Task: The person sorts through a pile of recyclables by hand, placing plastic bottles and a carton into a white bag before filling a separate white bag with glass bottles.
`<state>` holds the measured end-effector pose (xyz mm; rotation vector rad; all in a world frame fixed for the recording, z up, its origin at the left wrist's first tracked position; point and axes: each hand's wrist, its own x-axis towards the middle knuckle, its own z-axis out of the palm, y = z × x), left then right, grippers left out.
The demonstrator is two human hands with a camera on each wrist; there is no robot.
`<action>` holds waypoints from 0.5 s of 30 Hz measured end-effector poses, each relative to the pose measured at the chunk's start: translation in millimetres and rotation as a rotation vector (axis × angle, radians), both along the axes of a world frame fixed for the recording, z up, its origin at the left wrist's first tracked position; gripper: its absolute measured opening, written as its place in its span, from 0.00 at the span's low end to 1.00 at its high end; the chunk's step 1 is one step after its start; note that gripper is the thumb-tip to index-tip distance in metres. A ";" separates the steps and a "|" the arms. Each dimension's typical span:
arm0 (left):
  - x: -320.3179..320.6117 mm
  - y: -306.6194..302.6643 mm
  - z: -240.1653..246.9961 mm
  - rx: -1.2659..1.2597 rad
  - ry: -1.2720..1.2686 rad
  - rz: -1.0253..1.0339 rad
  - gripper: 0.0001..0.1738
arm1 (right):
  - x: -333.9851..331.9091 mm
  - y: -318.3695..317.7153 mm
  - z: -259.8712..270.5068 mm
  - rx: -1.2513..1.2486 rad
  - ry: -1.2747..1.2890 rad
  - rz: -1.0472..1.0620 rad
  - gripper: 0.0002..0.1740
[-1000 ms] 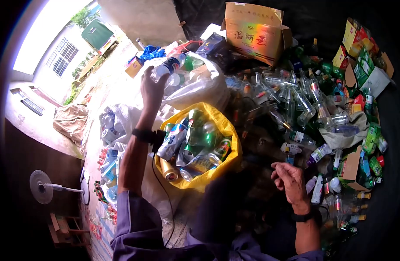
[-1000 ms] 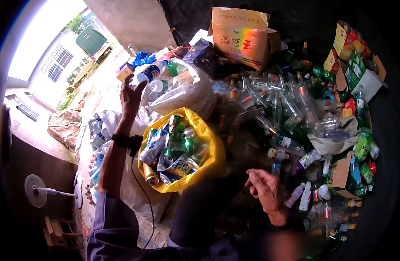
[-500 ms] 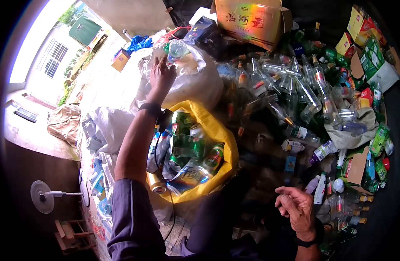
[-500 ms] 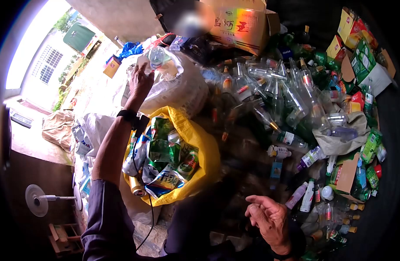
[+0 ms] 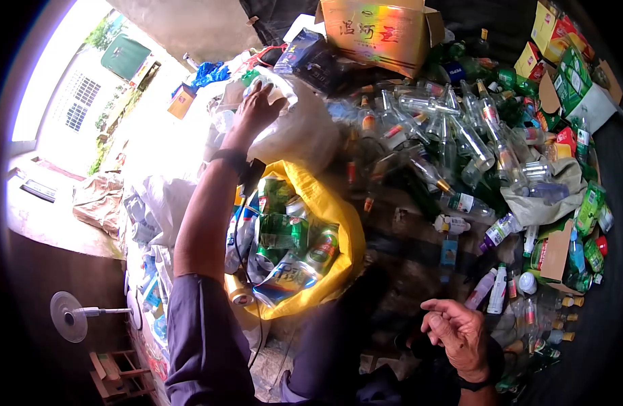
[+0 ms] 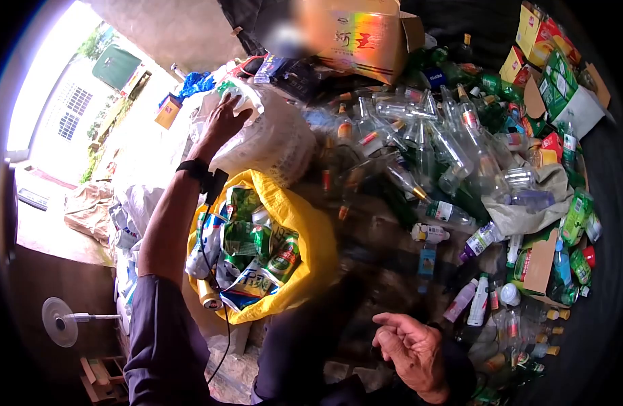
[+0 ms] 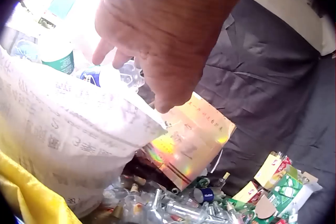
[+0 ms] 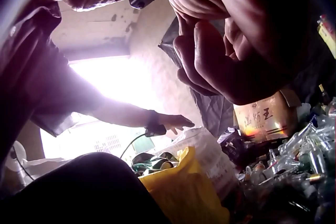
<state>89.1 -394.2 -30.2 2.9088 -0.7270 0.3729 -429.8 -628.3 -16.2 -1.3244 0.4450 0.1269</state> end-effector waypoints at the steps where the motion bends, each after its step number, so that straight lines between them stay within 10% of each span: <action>1: -1.6 0.2 -0.3 0.005 0.002 -0.003 0.40 | -0.3 -0.1 1.4 -0.005 -0.006 0.006 0.14; 10: -90.2 -38.9 4.0 -0.262 -0.049 -0.238 0.30 | -16.6 -22.9 12.2 0.003 -0.085 -0.129 0.15; 15: -235.8 -77.0 58.4 -0.745 0.792 -0.414 0.29 | -36.2 -46.5 23.6 0.093 -0.161 -0.373 0.16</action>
